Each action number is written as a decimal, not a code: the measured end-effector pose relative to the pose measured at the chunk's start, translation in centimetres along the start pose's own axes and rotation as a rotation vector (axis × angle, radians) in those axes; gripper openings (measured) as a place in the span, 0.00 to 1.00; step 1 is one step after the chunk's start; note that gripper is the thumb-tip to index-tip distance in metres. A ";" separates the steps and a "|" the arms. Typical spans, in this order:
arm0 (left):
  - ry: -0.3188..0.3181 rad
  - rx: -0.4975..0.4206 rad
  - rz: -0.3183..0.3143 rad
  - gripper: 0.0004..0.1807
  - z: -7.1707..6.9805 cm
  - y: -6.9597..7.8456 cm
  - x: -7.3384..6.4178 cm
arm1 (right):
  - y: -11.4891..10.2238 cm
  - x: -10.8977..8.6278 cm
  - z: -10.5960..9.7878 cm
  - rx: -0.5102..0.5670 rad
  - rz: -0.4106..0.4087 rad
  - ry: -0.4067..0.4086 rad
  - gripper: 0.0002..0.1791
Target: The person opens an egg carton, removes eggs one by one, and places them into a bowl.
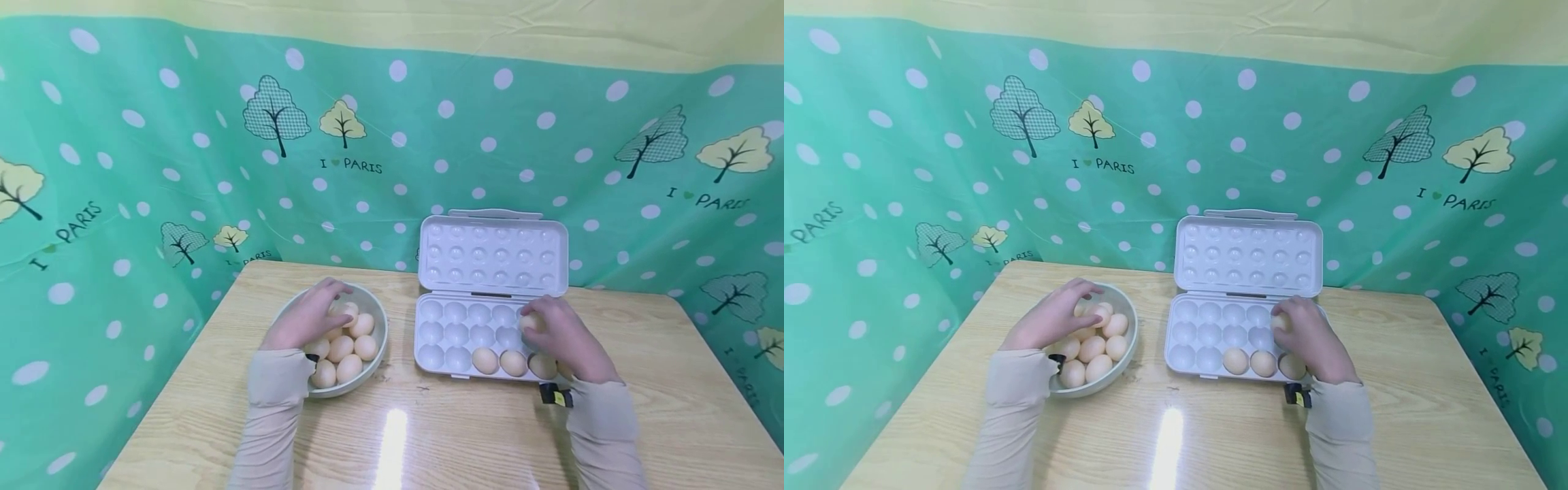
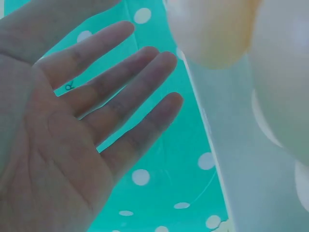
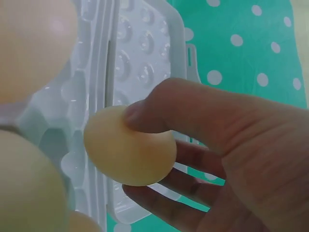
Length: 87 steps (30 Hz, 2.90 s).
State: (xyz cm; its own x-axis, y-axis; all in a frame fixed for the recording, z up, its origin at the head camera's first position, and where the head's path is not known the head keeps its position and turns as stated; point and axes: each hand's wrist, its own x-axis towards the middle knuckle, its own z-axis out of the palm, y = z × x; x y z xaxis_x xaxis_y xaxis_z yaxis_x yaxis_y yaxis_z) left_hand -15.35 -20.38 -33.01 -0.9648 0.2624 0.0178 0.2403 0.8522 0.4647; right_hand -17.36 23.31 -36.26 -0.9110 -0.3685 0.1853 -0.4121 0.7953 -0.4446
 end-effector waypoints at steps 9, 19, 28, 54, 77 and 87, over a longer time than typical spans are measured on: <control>0.062 0.037 0.072 0.24 -0.1 1.5 -0.5 | -1.4 0.0 -0.1 -0.001 -0.027 0.064 0.15; 0.123 0.067 0.114 0.24 -0.5 2.6 -0.9 | -2.8 -0.1 -0.3 0.003 -0.057 0.114 0.15; 0.159 0.050 0.214 0.26 -0.6 3.8 -1.1 | -4.8 0.0 -0.3 0.035 -0.058 0.138 0.17; 0.224 0.130 0.345 0.25 0.1 5.6 -0.4 | -8.3 0.4 1.3 0.076 -0.249 0.223 0.20; 0.213 0.191 0.495 0.24 2.0 8.2 0.3 | -10.2 0.3 1.6 0.138 -0.387 0.340 0.22; 0.214 0.201 0.573 0.24 2.8 9.2 0.1 | -11.7 0.3 1.7 0.207 -0.472 0.381 0.27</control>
State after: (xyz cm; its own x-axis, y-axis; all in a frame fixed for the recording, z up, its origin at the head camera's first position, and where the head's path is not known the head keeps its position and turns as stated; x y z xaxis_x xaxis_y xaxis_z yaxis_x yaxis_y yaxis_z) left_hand -12.96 -11.19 -31.22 -0.6725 0.6228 0.3999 0.7191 0.6776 0.1541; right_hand -12.83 13.08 -32.48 -0.5901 -0.4288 0.6840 -0.7932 0.4658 -0.3922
